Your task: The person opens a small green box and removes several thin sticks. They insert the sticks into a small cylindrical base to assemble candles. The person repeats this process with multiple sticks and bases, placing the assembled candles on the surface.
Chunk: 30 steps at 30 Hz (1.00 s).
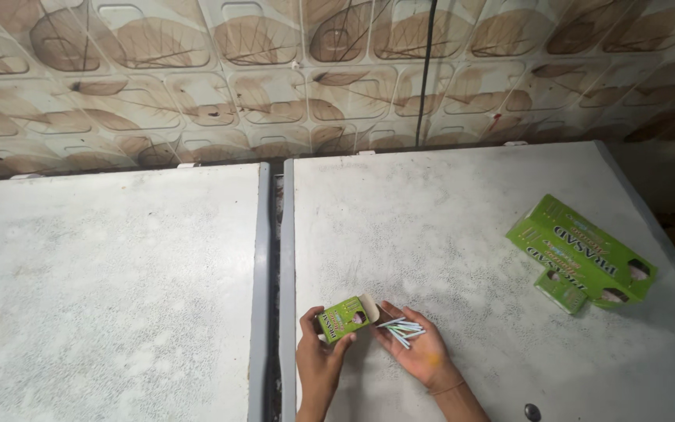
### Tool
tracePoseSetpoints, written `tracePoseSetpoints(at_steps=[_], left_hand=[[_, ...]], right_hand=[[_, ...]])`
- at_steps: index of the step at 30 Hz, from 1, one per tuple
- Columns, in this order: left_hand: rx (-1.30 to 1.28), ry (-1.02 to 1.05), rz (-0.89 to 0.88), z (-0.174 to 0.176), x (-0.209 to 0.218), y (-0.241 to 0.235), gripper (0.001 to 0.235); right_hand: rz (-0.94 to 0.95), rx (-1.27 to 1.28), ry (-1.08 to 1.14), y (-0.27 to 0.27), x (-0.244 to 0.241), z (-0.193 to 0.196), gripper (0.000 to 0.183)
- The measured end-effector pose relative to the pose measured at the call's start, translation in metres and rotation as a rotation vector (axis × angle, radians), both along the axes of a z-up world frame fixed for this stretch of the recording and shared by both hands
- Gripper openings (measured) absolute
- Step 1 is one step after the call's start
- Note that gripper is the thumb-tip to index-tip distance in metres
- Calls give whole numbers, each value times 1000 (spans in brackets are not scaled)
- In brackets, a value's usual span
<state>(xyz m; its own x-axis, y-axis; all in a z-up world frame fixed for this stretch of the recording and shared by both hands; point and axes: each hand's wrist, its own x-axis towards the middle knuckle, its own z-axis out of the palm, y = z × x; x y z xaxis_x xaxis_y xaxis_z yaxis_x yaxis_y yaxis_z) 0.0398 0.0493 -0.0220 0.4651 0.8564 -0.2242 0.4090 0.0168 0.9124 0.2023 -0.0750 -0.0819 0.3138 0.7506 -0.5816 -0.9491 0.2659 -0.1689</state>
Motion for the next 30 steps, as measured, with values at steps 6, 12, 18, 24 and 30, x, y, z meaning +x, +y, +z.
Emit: tracePoseSetpoints(at_steps=[6, 12, 18, 24, 30], left_hand=[[552, 197, -286, -22, -9, 11, 72], [642, 405, -365, -47, -4, 25, 85], [623, 464, -531, -66, -4, 34, 91], [677, 489, -611, -69, -2, 29, 100], [666, 436, -681, -61, -10, 34, 93]], right_hand=[[-94, -177, -236, -20, 11, 30, 46], [-43, -535, -721, -35, 20, 19, 47], [18, -549, -830, -44, 25, -3, 39], [50, -561, -1120, -65, 29, -12, 40], [33, -641, -1678, -74, 32, -32, 41]])
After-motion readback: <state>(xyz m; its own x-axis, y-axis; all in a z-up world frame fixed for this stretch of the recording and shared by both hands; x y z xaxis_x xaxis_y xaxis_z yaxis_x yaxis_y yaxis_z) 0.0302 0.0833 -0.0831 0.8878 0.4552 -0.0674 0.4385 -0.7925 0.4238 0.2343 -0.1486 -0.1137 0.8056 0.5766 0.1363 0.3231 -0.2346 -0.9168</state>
